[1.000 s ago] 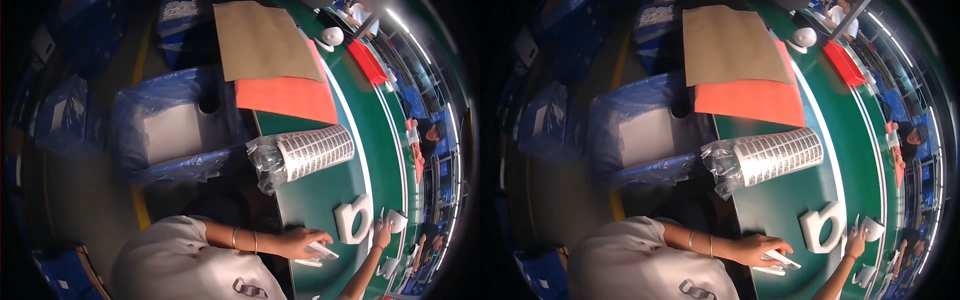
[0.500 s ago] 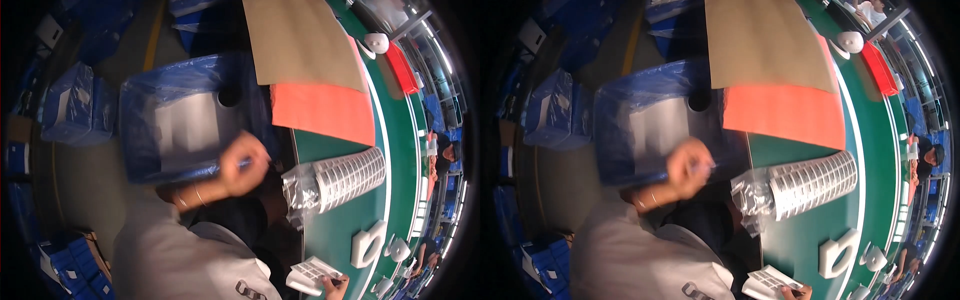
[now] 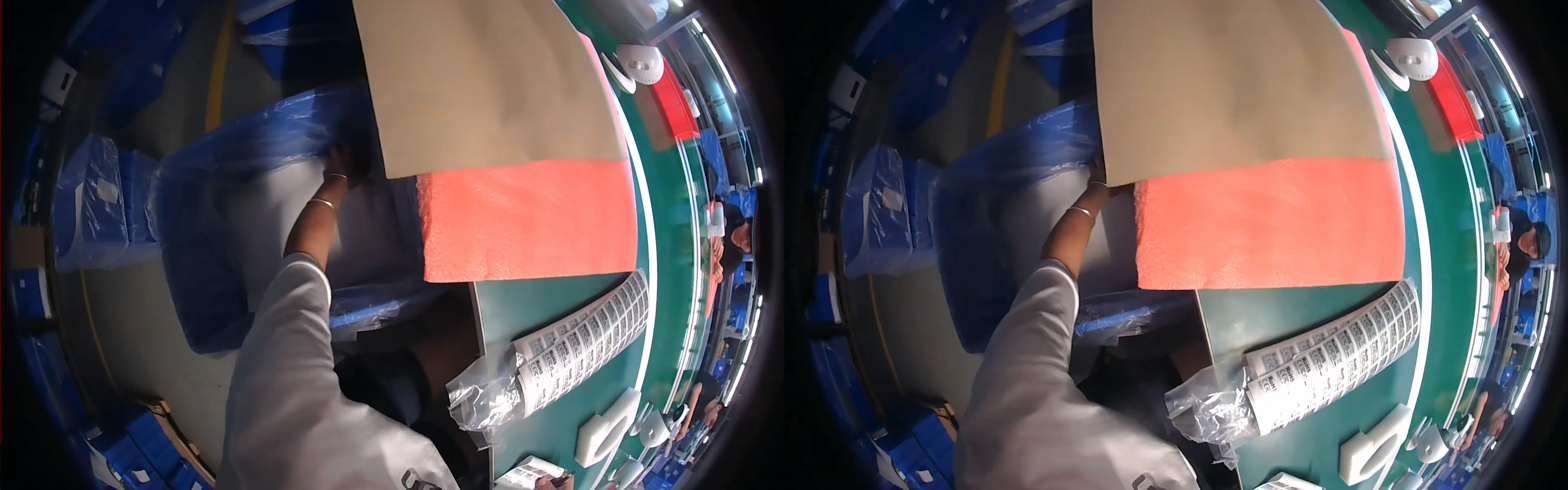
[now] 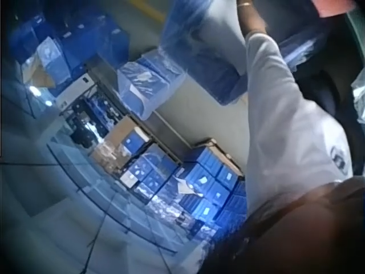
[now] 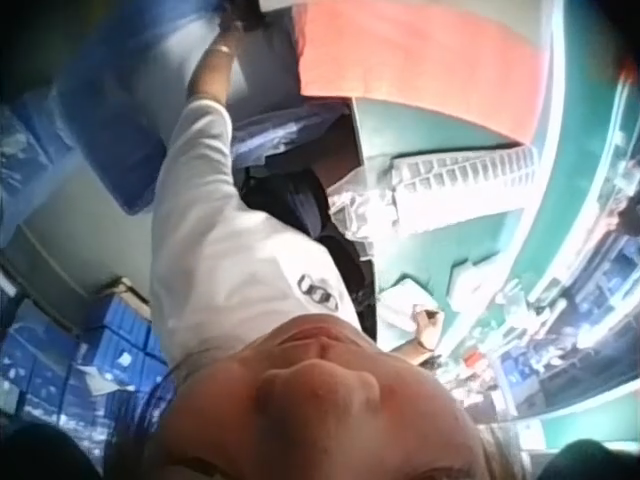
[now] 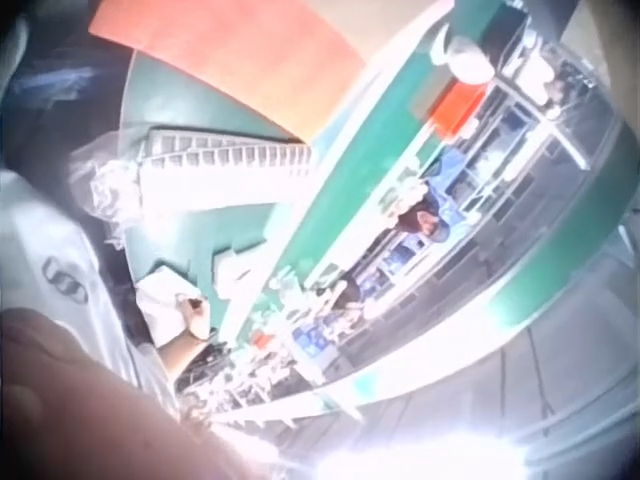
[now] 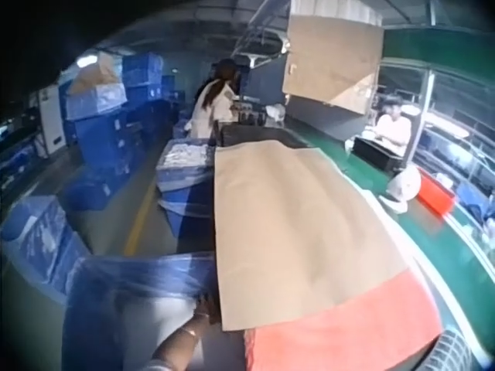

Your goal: Applying technical specification labels to the back of security camera housings using tweezers for precision.

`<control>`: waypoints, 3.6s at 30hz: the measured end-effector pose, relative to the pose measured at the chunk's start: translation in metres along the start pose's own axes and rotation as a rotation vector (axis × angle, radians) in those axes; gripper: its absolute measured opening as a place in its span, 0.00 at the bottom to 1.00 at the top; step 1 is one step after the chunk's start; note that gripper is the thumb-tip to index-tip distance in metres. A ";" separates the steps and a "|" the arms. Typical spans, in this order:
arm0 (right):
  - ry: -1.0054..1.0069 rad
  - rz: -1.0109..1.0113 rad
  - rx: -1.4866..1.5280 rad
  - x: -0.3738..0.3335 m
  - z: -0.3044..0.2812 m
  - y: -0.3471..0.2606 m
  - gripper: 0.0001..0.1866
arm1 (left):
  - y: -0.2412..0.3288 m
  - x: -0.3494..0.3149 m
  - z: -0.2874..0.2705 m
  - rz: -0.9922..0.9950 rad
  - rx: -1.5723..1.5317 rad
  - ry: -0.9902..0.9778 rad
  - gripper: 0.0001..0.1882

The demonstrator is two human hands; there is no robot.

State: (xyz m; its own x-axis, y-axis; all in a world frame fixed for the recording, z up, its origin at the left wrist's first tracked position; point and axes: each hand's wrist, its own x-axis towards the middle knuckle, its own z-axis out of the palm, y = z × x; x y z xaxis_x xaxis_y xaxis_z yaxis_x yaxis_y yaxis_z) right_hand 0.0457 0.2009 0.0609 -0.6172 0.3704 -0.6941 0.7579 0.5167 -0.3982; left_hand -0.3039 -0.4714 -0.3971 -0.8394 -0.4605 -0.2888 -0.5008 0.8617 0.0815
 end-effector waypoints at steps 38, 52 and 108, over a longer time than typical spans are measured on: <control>0.813 -1.181 -0.302 -0.012 -0.105 -0.001 0.12 | 0.294 -0.595 -0.221 1.545 -0.587 -0.008 0.38; 0.902 -1.175 -0.405 -0.036 -0.032 0.040 0.19 | 0.295 -0.594 -0.238 1.579 -0.888 -0.400 0.25; 0.645 -1.047 0.315 -0.067 -0.004 0.054 0.08 | 0.271 -0.583 -0.229 1.160 -1.150 -0.760 0.27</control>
State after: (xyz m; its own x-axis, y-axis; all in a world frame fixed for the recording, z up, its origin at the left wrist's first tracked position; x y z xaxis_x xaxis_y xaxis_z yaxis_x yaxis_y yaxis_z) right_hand 0.1269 0.2071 0.0886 -0.8727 0.2503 0.4193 -0.1904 0.6163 -0.7641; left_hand 0.0011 -0.0181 0.0121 -0.7278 0.6799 0.0900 0.0518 -0.0763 0.9957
